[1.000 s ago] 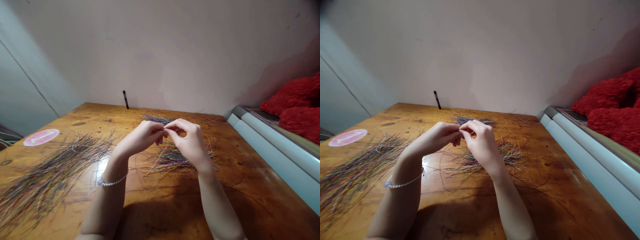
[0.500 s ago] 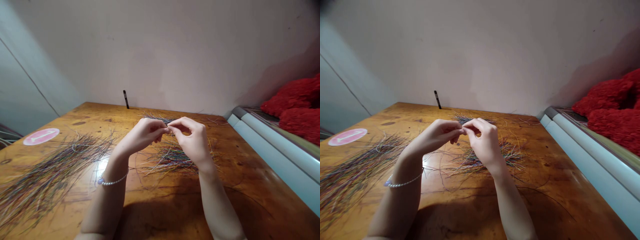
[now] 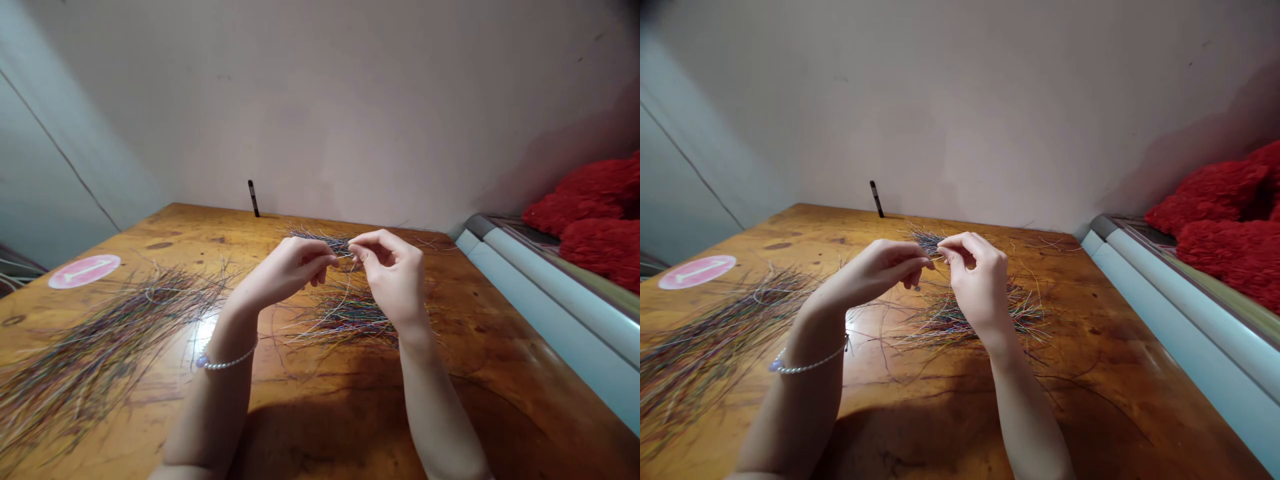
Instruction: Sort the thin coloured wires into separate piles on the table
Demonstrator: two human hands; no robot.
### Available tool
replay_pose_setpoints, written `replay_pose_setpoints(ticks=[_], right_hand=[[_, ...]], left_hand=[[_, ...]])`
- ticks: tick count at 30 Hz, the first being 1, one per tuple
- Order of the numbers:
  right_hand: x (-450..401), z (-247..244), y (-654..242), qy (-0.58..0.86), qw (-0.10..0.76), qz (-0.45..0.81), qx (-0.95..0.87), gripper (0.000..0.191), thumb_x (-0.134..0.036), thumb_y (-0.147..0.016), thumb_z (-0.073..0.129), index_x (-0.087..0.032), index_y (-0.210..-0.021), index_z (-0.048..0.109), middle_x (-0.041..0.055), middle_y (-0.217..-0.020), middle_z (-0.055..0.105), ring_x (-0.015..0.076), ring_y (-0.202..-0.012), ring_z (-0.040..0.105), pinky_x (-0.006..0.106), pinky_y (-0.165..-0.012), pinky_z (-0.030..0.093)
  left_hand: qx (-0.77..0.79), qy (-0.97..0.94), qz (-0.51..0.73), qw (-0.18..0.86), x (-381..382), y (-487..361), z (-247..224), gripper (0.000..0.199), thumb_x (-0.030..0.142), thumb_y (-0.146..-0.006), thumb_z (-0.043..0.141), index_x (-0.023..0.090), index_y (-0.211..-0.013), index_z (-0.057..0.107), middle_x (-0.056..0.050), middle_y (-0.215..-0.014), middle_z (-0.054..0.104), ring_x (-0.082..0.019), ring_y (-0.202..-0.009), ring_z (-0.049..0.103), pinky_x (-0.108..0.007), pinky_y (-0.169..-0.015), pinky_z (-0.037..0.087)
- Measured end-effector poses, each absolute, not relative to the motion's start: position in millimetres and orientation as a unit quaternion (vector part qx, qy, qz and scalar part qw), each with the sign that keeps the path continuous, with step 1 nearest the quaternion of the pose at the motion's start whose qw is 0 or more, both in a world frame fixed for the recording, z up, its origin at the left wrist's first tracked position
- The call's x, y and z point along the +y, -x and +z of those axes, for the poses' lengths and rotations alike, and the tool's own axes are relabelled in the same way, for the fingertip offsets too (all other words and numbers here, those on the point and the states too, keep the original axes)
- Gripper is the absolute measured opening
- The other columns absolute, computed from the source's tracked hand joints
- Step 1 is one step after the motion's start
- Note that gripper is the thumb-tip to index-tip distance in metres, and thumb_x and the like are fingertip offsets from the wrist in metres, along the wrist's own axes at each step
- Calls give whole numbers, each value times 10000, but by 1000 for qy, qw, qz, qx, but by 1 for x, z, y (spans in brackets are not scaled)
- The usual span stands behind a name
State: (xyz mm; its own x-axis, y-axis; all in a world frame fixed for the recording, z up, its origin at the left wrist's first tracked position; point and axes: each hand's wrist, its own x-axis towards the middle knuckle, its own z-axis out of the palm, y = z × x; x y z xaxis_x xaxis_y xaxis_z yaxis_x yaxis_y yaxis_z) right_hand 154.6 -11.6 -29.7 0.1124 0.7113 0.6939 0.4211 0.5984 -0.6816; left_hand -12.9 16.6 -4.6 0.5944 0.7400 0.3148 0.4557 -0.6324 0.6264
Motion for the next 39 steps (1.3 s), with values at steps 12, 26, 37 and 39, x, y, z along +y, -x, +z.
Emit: replay_pose_setpoints(ticks=[12, 26, 37, 39], right_hand=[[-12, -27, -155, 430, 573, 112, -688, 115, -115, -803, 608, -190, -755, 680, -3, -745, 659, 113, -663, 599, 248, -601, 479], [-20, -26, -150, 390, 648, 117, -644, 102, -123, -810, 592, -215, -799, 635, -15, -762, 654, 121, -694, 625, 269, -651, 545], [-19, -25, -150, 357, 713, 111, -593, 76, -142, -797, 625, -216, -803, 610, -25, -734, 635, 106, -655, 620, 236, -591, 524], [-18, -25, -150, 345, 726, 111, -584, 71, -141, -794, 629, -210, -804, 611, -28, -733, 633, 100, -644, 617, 230, -584, 523]], left_hand=[[346, -852, 291, 265, 16, 13, -6, 299, 251, -889, 461, 142, -631, 568, 7, -574, 572, -76, -547, 520, -195, -543, 413], [277, -691, 261, 614, 15, 11, -4, 262, 302, -870, 585, 121, -1025, 695, -141, -909, 738, -194, -845, 705, -276, -744, 556], [229, -623, 357, 657, 15, 8, -6, 389, 212, -843, 631, 158, -1225, 582, -152, -1167, 655, -184, -865, 702, -227, -709, 563], [210, -622, 373, 656, 16, 8, -8, 334, 200, -848, 625, 168, -1180, 613, -136, -1187, 648, -177, -887, 697, -203, -708, 555]])
